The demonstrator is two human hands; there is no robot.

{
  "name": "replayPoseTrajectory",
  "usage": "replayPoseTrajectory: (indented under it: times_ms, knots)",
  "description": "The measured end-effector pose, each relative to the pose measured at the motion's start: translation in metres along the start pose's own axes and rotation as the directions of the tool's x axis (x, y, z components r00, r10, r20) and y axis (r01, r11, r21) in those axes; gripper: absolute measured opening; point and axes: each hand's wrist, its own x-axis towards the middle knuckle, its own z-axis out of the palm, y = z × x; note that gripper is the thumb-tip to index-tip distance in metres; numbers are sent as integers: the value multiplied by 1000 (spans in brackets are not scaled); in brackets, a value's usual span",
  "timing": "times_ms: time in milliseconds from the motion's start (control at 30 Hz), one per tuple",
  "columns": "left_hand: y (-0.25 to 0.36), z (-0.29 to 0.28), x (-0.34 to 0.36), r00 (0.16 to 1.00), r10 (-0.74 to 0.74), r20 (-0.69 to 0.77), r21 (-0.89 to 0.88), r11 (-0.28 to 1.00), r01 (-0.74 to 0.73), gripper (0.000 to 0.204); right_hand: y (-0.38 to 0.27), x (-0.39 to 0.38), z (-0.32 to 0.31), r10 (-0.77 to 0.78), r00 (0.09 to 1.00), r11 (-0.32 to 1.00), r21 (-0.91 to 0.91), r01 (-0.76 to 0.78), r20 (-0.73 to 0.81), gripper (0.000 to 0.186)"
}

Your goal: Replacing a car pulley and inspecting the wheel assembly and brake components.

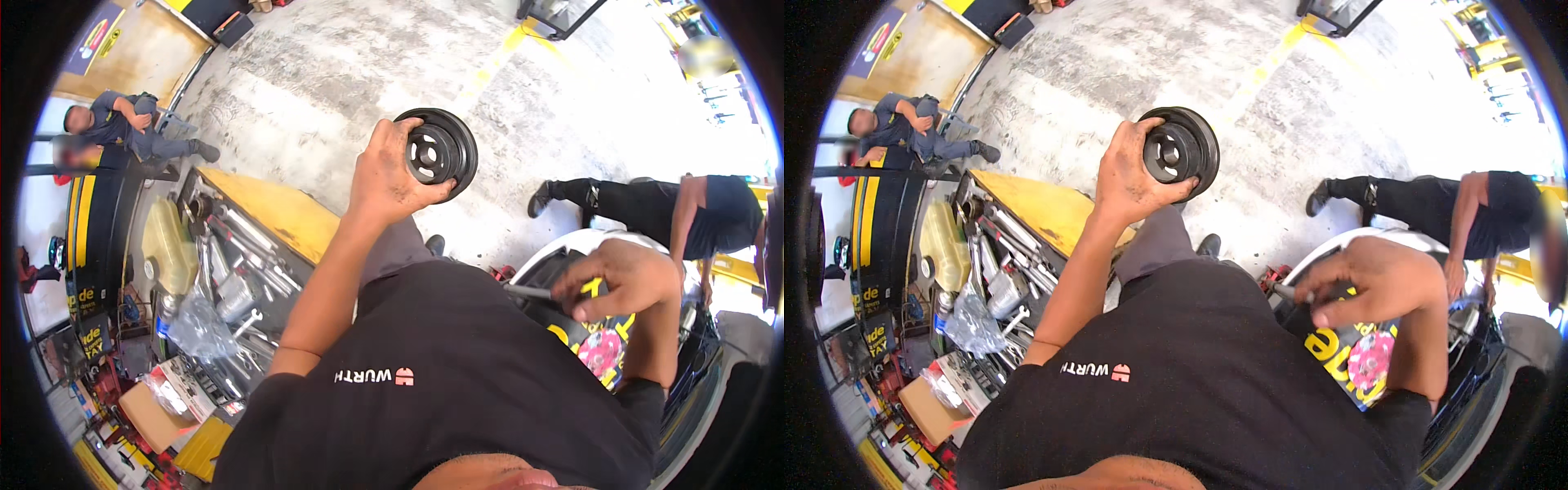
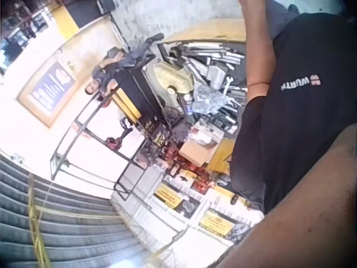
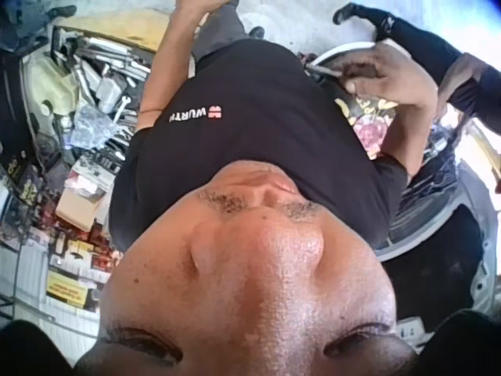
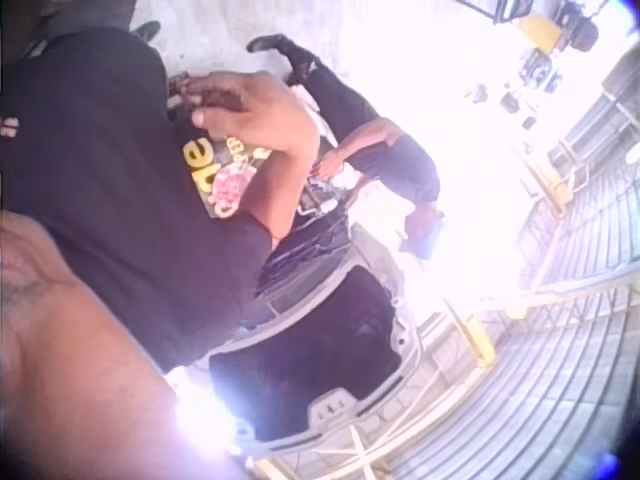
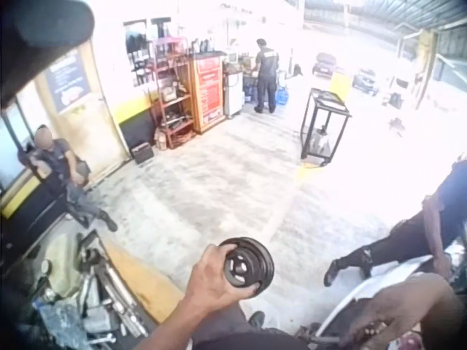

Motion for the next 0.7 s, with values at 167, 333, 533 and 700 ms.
replayPoseTrajectory:
  times_ms: [167, 333, 533, 700]
  knots:
    - [-47, 3, 69, 999, -53, -13, 73, 996, 53, 81, 95, 60, -85, 138, 966, 797, 555, -240, 220, 47]
    - [-106, 2, 146, 995, 26, 92, -38, 999, -22, 85, 212, 95, -137, 615, 697, 717, -107, -689, -368, 48]
    - [-172, 27, 221, 816, -115, 567, -789, 209, 577, 69, 299, 89, -142, 625, 603, 726, 86, -682, -496, 40]
    - [-156, 95, 306, 835, 139, 532, -820, -162, 549, 56, 328, 87, -124, 743, 613, 668, 240, -705, -269, 47]
